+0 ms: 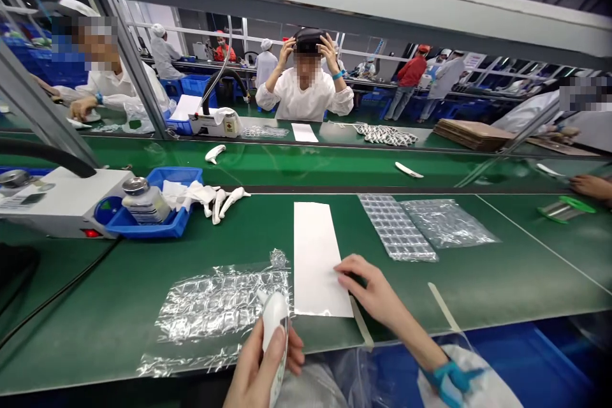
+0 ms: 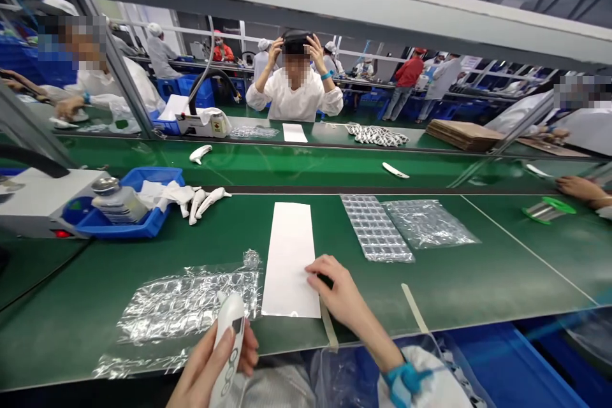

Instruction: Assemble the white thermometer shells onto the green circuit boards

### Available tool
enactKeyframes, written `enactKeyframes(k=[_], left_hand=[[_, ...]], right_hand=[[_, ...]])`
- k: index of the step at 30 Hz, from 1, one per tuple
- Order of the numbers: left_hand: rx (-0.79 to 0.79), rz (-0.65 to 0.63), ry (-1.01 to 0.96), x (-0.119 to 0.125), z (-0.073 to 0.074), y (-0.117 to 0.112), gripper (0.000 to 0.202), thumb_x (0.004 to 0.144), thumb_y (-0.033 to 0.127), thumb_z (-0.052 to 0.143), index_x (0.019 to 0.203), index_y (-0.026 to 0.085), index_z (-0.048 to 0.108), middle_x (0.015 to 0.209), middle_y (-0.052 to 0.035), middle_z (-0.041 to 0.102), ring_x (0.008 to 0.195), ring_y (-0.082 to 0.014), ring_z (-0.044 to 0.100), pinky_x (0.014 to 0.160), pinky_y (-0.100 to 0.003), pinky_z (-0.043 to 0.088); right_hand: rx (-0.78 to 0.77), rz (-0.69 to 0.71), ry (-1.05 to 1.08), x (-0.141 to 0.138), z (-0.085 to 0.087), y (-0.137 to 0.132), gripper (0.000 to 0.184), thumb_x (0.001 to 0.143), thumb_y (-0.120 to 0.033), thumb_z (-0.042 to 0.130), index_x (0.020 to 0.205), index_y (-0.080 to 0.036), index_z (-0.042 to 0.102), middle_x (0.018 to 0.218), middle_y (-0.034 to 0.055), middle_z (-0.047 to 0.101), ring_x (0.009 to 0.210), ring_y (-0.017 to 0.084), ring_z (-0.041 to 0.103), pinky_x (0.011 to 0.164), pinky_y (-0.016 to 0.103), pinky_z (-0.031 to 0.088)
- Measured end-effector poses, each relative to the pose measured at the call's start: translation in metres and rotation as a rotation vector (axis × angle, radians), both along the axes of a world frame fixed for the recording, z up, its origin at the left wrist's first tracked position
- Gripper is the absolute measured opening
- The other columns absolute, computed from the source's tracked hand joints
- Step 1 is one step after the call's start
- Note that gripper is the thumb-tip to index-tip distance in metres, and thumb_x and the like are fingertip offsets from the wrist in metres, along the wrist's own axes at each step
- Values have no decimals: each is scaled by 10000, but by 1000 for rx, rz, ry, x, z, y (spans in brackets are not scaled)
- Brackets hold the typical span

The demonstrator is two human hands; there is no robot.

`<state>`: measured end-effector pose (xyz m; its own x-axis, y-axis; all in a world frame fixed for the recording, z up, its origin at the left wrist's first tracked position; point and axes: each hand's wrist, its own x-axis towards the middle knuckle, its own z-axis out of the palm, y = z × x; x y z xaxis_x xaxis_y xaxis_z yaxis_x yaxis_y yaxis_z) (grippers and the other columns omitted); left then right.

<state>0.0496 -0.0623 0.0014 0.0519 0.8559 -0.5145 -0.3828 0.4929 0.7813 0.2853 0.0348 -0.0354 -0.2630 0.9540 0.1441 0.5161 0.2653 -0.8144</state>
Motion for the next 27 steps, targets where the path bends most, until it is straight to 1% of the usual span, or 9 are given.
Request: enactKeyframes(k=[2,4,6,9,12,15,21,24,27], left_hand=[[25,-2,23,9,2,16,482,684,619,683,889,184,718,897,-91,721,862,-258,656,814,-323,498],[49,-1,21,21,-2,29,490,696,604,682,945,182,706,989,-100,719,988,-287,640,897,-349,466],[79,-3,26,31,-9,40,493,713,586,676,986,176,688,1030,-106,706,1062,-295,611,937,-357,437],[111,-44,65,42,-20,48,482,744,575,652,992,164,673,1025,-112,693,1077,-295,597,945,-356,411],[103,-73,77,45,-26,49,506,752,577,641,1036,158,652,1032,-116,688,1092,-296,587,958,-358,392],[78,-61,97,44,-27,49,562,746,583,642,1112,157,622,1041,-117,691,1084,-299,585,943,-360,412],[-1,-60,73,44,-27,50,534,742,585,649,1063,158,636,1194,-141,652,1179,-321,542,982,-380,400],[-1,-27,15,45,-32,50,606,737,583,659,1142,135,602,1152,-159,670,1158,-318,566,1007,-395,393],[8,7,-8,47,-35,50,645,740,585,657,1185,127,571,1095,-155,694,1113,-301,600,992,-385,412]], right_hand=[[32,5,-30,11,-7,24,138,865,-225,551,905,-197,680,892,69,602,888,229,566,817,379,439],[55,28,-54,12,-12,43,148,858,-199,544,904,-199,685,893,66,601,887,224,558,813,373,438],[66,51,-68,7,-16,56,166,851,-176,543,920,-200,692,896,62,605,882,216,552,807,365,435],[65,73,-72,-2,-19,67,168,838,-153,558,916,-198,700,867,47,602,865,203,546,795,348,429],[49,83,-73,-4,-21,74,129,816,-136,584,860,-185,695,835,34,583,834,187,542,761,321,422],[25,79,-76,-2,-21,78,93,794,-115,595,790,-176,666,791,18,561,776,172,523,709,299,404],[28,33,-57,-9,-19,75,150,805,-79,527,707,-192,531,765,1,528,778,177,459,734,317,348],[23,7,-5,-9,-22,73,136,841,-120,489,730,-196,498,762,-5,512,753,166,453,713,306,343],[-9,-24,71,-5,-27,77,126,878,-207,458,753,-196,473,702,-22,469,650,139,429,622,280,336]])
